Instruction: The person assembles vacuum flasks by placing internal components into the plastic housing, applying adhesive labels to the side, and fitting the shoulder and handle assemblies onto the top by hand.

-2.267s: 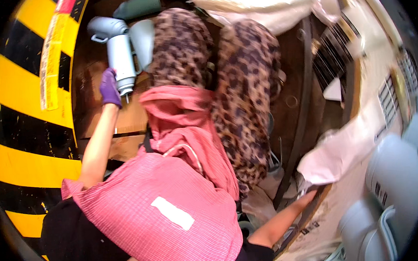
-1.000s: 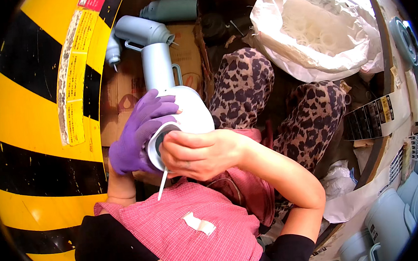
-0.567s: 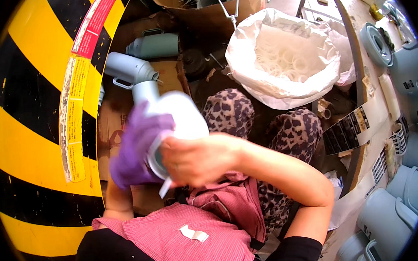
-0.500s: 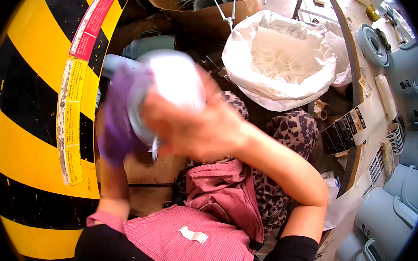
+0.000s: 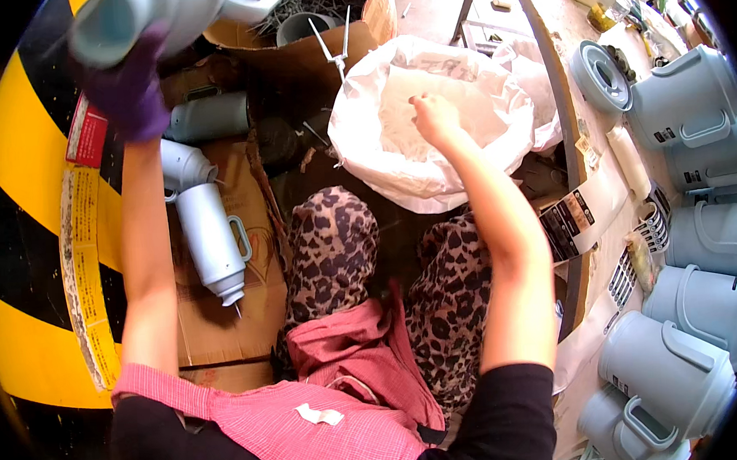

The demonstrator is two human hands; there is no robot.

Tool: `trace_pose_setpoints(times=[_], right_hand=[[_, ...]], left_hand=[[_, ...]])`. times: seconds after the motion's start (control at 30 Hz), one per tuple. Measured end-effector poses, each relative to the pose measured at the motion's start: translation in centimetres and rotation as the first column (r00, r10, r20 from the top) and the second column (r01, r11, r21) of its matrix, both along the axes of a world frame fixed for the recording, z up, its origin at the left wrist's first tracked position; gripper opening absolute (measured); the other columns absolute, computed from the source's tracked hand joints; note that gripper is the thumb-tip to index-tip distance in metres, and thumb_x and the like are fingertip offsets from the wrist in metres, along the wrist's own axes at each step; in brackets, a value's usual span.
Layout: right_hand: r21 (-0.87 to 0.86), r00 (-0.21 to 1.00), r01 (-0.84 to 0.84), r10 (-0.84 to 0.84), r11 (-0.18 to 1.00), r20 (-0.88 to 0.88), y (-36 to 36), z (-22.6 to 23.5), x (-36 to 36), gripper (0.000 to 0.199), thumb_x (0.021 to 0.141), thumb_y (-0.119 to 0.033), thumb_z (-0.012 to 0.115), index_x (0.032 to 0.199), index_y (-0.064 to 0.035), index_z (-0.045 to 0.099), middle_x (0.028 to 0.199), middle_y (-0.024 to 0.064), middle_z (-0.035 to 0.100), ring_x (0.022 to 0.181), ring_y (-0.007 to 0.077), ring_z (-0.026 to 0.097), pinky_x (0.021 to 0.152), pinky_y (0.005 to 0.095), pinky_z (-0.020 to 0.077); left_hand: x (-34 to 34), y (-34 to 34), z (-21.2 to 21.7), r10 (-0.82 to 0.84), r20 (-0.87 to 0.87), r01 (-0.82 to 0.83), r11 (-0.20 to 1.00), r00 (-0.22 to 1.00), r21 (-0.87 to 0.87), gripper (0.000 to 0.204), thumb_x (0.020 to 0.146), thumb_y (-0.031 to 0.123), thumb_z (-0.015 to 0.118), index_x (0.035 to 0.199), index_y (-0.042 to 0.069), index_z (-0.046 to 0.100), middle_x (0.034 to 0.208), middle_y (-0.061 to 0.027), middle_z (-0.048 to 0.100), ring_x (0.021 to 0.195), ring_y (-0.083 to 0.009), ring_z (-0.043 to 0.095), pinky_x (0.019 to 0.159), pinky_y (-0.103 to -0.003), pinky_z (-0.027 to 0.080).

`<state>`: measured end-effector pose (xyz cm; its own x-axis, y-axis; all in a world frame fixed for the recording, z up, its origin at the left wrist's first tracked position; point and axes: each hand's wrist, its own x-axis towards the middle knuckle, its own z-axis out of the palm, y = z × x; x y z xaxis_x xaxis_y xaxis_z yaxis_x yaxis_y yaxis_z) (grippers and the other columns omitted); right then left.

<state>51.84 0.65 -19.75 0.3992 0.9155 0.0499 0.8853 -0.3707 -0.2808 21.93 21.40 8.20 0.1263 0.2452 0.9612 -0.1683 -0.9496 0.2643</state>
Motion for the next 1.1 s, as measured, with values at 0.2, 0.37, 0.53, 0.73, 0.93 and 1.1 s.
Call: trace_pose_setpoints(times=[0.2,0.37,0.53,0.73,0.93,1.1], right_hand=[[-0.048,0.998,0.049,-0.051,0.998,-0.043,2.1,-3.8,0.7,0.014,0.088,-0.009,0.056,0.091,-0.0026,0.069,0.108,0.0241,0.065,0.103,0.0423,0.064,0.086,0.0518,0.0529],[0.109,0.921,0.195,-0.144,0.975,-0.362,-4.9,1.5,2.8,0.020,0.088,-0.019,0.070,0.103,-0.0067,0.076,0.098,0.0127,0.074,0.081,0.0240,0.070,0.074,0.0352,0.0536],[0.436,0.972,0.160,-0.065,0.886,-0.226,-14.1,13.6,-6.4,0.019,0.096,-0.010,0.067,0.108,0.0035,0.072,0.090,0.0132,0.070,0.077,0.0202,0.066,0.074,0.0316,0.0520],[0.474,0.850,0.357,-0.069,0.805,-0.522,-21.9,23.9,-15.5,0.023,0.096,0.000,0.066,0.117,-0.0005,0.075,0.095,0.0000,0.058,0.069,0.0033,0.053,0.054,0.0189,0.0444],[0.303,0.704,0.320,-0.012,0.898,-0.710,-24.4,29.1,-23.3,0.021,0.093,0.002,0.068,0.112,0.0005,0.076,0.090,0.0026,0.062,0.063,0.0048,0.055,0.053,0.0191,0.0431],[0.356,0.824,0.070,0.147,0.932,-0.547,-24.0,27.2,-26.6,0.031,0.078,0.002,0.075,0.108,-0.0055,0.078,0.091,0.0069,0.061,0.076,0.0177,0.059,0.068,0.0290,0.0480]], left_hand=[[-11.4,-12.4,-0.9,-0.151,0.017,0.152,0.980,0.988,-0.128,0.070,0.083,0.037,0.082,0.134,0.000,0.053,0.128,-0.0159,0.062,0.118,-0.0306,0.061,0.107,-0.049,0.044],[-11.8,-21.1,-4.0,-0.556,-0.302,0.404,0.802,0.774,-0.440,0.059,0.087,0.034,0.077,0.130,-0.001,0.055,0.127,-0.0190,0.063,0.118,-0.0354,0.061,0.109,-0.056,0.041],[-11.6,-25.7,-4.2,-0.437,-0.369,0.366,0.896,0.820,-0.250,0.059,0.087,0.036,0.077,0.127,-0.002,0.056,0.126,-0.0204,0.064,0.119,-0.0380,0.061,0.109,-0.058,0.042],[-11.0,-27.2,-3.9,-0.464,-0.460,0.364,0.884,0.757,-0.292,0.072,0.072,0.039,0.089,0.126,0.001,0.059,0.132,-0.0180,0.060,0.120,-0.0379,0.060,0.108,-0.054,0.044],[-10.8,-30.0,-8.6,-0.648,-0.325,0.391,0.710,0.689,-0.585,0.086,0.070,0.047,0.089,0.133,0.001,0.054,0.140,-0.0199,0.053,0.129,-0.0405,0.054,0.114,-0.052,0.039],[-12.7,-29.3,-5.3,0.181,-0.516,0.084,0.890,0.837,0.448,0.052,0.085,0.040,0.078,0.129,0.023,0.057,0.144,-0.0100,0.056,0.139,-0.0434,0.045,0.116,-0.067,0.027]])
